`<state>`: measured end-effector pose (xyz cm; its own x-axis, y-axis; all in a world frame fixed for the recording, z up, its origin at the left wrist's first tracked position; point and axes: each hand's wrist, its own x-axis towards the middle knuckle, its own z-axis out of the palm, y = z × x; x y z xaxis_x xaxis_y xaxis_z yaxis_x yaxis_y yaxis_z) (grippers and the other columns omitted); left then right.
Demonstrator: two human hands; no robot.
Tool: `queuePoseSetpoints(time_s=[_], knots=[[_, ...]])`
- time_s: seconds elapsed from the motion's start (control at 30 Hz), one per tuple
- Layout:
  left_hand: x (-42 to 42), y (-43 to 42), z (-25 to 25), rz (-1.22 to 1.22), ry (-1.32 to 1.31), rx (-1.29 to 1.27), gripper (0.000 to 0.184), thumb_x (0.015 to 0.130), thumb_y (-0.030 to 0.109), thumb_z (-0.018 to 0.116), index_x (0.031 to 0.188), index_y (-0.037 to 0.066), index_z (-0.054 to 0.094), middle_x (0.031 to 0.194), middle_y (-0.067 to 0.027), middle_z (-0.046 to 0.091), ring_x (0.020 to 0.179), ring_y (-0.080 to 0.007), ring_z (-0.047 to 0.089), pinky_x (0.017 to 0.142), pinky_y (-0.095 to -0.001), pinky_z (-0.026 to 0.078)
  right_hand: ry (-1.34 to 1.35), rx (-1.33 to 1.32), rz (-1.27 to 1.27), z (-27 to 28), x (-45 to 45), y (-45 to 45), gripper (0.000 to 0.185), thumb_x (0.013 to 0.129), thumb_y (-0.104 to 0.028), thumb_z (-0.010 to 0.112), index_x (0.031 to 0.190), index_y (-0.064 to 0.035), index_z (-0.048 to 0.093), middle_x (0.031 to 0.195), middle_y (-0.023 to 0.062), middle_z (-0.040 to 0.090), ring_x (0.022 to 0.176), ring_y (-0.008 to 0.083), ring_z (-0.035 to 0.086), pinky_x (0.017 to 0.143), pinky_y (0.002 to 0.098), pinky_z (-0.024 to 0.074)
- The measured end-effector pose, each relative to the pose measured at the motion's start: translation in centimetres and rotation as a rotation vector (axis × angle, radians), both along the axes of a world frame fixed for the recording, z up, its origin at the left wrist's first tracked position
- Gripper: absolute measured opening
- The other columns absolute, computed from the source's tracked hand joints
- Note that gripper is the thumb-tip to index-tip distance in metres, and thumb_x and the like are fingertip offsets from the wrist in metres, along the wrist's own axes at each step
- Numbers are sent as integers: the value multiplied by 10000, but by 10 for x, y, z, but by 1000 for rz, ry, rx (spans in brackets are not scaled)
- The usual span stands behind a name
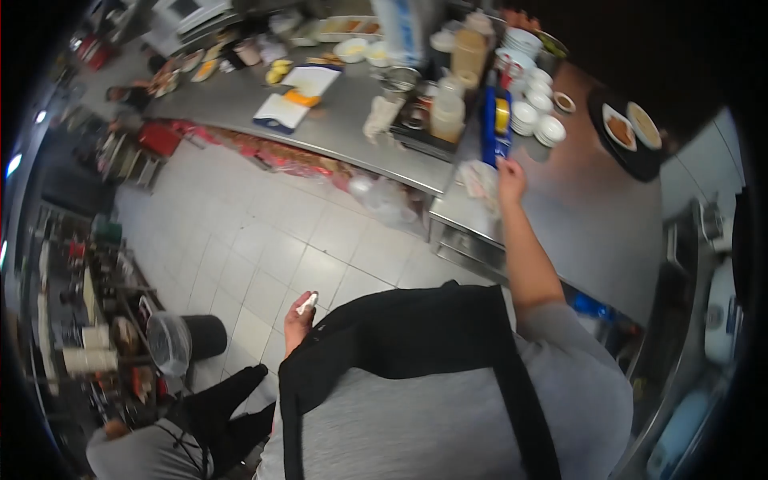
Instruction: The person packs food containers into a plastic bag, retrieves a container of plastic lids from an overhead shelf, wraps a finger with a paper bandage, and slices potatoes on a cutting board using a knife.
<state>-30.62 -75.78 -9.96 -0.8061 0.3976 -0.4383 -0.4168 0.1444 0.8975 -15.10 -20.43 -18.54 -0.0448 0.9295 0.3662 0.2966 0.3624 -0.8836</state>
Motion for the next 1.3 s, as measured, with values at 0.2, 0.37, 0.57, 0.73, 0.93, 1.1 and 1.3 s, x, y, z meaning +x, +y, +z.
queuePoseSetpoints(time_s=[0.2, 0.37, 0.57, 0.73, 0.93, 1.1, 1.3], knots=[[-4, 38, 14, -101, -11, 211, 352, 901, 43, 466, 1239, -50, 433, 1246, -165, 511, 1120, -194, 509, 952, -287, 402, -72, -12, 88, 47, 16, -6, 192, 799, -218, 651, 785, -29, 620, 867, 132, 636, 740, 212, 611, 682, 310, 478], [-14, 112, 61, -191, -14, 379, 362, 916, 116, 451, 1233, -59, 438, 1257, -174, 495, 1174, -229, 466, 1012, -330, 348, -227, -18, 235, 32, 53, 4, 216, 844, -216, 597, 834, 0, 601, 842, 140, 630, 714, 183, 589, 677, 305, 461], [-23, 159, 102, -216, -19, 668, 372, 914, 168, 474, 1214, -51, 463, 1255, -175, 498, 1180, -229, 458, 1036, -344, 324, 40, 59, 869, 159, 12, -104, 91, 859, -103, 564, 801, -35, 582, 810, 31, 520, 687, 126, 489, 631, 257, 410], [-16, 173, 120, -194, 10, 822, 351, 921, 189, 478, 1186, -41, 485, 1241, -168, 517, 1160, -205, 474, 1021, -336, 338, 298, -221, 1434, 202, -62, -218, 99, 888, -110, 549, 827, -34, 570, 819, -6, 499, 753, 62, 470, 699, 209, 391], [-9, 161, 130, -136, 114, 790, 367, 936, 215, 455, 1208, -32, 472, 1250, -158, 513, 1104, -202, 498, 982, -333, 358, 370, -387, 1498, 213, -93, -264, 125, 896, -143, 564, 839, -33, 570, 824, -17, 530, 754, 52, 473, 699, 206, 396], [-5, 151, 134, -87, 230, 730, 379, 953, 218, 424, 1235, -32, 450, 1247, -145, 514, 1104, -187, 494, 977, -330, 359, 353, -418, 1450, 213, -103, -284, 152, 889, -149, 578, 814, -17, 577, 764, -15, 563, 703, 42, 475, 652, 199, 394], [1, 147, 127, -58, 334, 714, 380, 964, 206, 390, 1258, -31, 425, 1266, -138, 492, 1130, -177, 468, 988, -325, 345, 240, -491, 1282, 205, -117, -298, 186, 861, -165, 617, 750, -16, 608, 651, -29, 553, 601, 32, 457, 541, 195, 367]])
